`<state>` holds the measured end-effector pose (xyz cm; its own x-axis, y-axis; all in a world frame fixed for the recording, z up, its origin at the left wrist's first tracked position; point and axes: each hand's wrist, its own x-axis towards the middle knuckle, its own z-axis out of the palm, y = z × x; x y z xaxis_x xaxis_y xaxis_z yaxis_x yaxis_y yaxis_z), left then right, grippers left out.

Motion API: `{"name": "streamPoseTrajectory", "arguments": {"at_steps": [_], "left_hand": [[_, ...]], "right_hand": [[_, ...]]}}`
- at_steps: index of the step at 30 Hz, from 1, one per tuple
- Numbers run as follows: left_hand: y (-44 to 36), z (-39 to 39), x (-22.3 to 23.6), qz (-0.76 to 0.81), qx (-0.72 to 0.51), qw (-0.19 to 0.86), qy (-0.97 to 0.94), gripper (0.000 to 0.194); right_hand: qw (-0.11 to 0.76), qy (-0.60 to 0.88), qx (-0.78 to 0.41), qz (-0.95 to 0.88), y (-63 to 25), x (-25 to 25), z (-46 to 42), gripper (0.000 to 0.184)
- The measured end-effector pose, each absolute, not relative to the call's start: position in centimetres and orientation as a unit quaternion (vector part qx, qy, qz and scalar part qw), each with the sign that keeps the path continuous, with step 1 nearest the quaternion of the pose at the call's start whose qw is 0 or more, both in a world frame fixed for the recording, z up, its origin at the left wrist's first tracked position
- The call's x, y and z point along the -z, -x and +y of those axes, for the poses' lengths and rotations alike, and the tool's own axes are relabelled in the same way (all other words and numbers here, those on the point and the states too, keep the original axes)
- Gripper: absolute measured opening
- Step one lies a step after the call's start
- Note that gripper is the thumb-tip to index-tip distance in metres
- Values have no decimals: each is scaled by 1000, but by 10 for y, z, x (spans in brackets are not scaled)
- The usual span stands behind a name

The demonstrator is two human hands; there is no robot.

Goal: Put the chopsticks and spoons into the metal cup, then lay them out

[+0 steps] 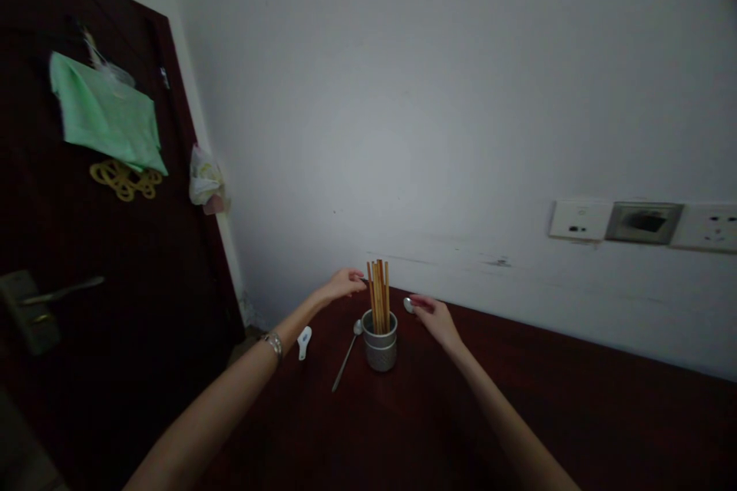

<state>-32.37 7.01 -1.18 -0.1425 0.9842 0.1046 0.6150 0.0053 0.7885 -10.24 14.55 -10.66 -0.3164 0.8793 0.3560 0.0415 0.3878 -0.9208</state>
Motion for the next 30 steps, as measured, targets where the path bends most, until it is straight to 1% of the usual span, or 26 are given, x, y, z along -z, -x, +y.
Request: {"name": "streamPoseTrajectory", "arguments": {"at_steps": [2, 5, 8, 12, 17, 23, 30], "left_hand": [[318, 75, 22, 615, -396, 306, -609, 40], [315, 82, 41, 595, -422, 343, -591, 37], [316, 87, 52, 595, -438, 357, -572, 35], [318, 88, 54, 606, -436, 373, -551, 32], [314, 84, 51, 620, -434, 367, -541, 25], [314, 81, 50, 605, -434, 382, -548, 24], [321, 78, 45, 567, -458, 405, -552, 26]], "right_hand": [[477, 319, -475, -667, 111, 109, 140, 33], [486, 304, -474, -668, 120, 107, 137, 35], [504, 301, -433, -684, 129, 88, 143, 36], [499, 308, -373, -719, 147, 46, 161, 37], [427, 323, -281, -797, 170, 10, 177, 37], [390, 335, -243, -823, 178, 6, 179, 21], [396, 345, -220, -822, 172, 1, 177, 22]]}}
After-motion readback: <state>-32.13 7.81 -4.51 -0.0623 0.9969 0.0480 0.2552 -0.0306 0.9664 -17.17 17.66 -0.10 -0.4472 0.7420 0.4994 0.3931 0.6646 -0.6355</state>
